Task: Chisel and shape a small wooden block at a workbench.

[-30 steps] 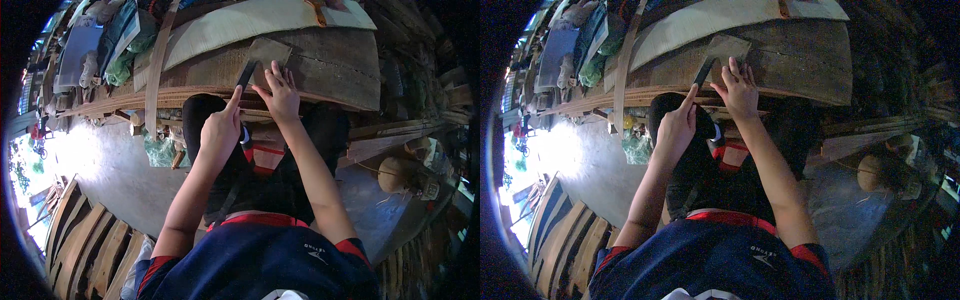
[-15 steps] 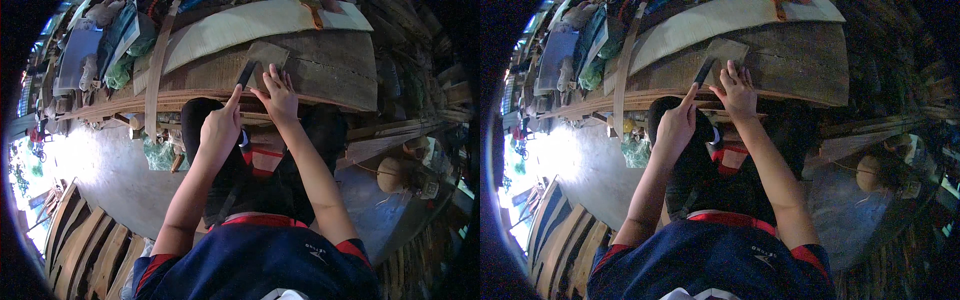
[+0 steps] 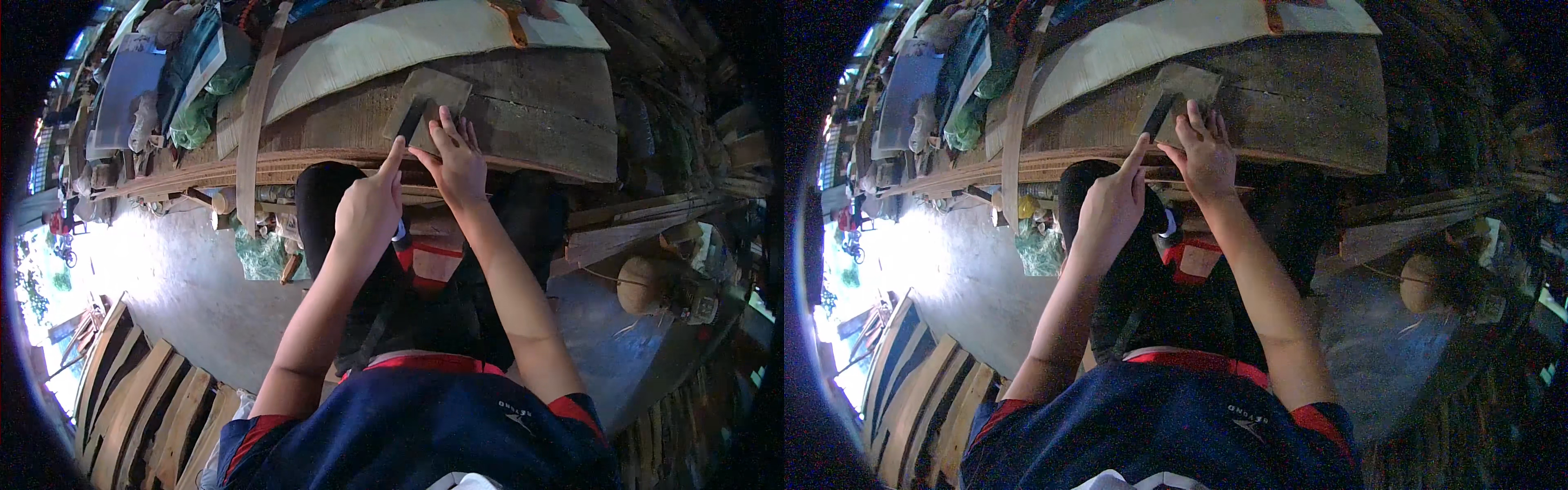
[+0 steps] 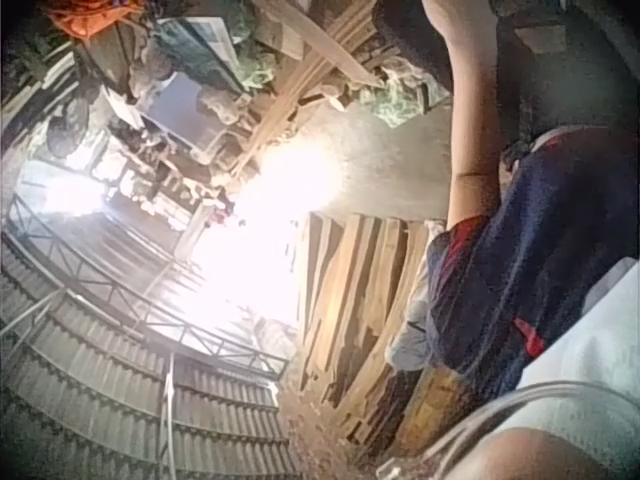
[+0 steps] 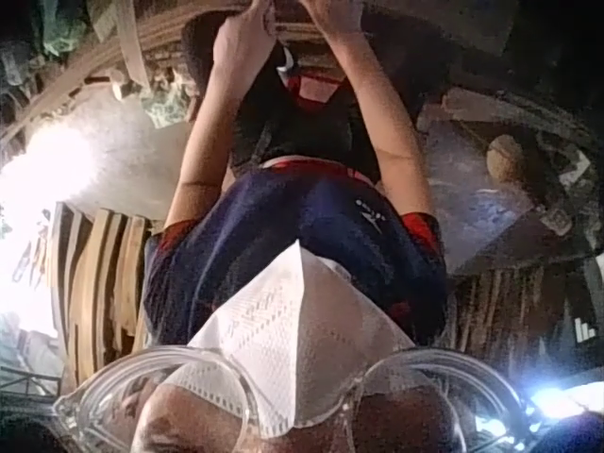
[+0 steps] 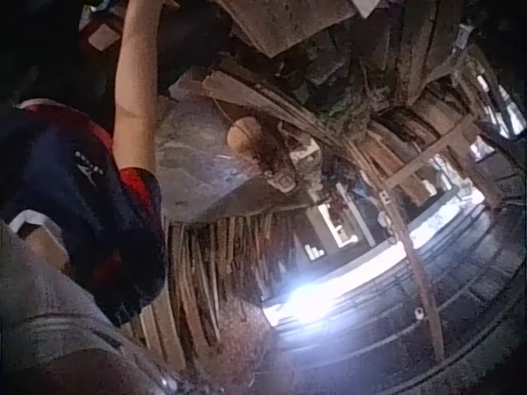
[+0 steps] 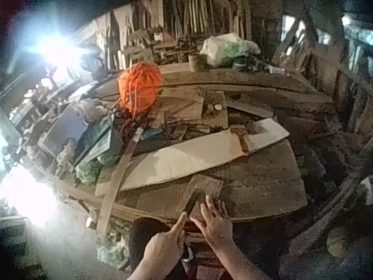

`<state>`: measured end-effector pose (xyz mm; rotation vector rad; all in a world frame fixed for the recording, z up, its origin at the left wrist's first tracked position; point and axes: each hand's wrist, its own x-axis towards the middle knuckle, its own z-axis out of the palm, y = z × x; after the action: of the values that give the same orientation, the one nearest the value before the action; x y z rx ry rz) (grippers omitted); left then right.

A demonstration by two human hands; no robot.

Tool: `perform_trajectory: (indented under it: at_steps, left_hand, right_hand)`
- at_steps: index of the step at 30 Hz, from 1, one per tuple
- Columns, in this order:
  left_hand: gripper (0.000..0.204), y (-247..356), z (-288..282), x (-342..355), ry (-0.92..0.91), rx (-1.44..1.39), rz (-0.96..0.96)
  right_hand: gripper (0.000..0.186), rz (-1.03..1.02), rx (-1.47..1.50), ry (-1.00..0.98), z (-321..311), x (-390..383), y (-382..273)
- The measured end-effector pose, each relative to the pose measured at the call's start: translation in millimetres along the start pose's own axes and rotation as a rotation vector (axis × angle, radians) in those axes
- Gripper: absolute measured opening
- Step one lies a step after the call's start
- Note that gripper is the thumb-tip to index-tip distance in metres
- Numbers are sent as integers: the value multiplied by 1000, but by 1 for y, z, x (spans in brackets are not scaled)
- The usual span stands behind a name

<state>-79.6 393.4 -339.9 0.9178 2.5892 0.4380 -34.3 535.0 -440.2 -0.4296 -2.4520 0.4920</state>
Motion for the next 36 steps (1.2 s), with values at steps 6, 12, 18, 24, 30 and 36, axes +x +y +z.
perform_trajectory:
  at_steps: [6,12,18,24,30,36]
  left_hand:
    - [46,6,-3,38,80,18,21]
    - [48,-2,5,3,17,30,44]
    - [46,6,9,34,92,59,52]
    - [47,11,16,26,114,69,116]
    - [49,13,17,21,129,40,117]
    - [47,17,10,33,69,88,117]
  right_hand:
    - [48,-44,36,-9,-4,8,-9]
    - [45,22,28,-4,-4,2,-3]
    - [44,13,108,-42,-1,2,-6]
    - [46,-24,14,-73,1,-1,3]
    - [47,-33,48,-56,1,-1,0]
    - [45,-16,72,32,3,0,-1]
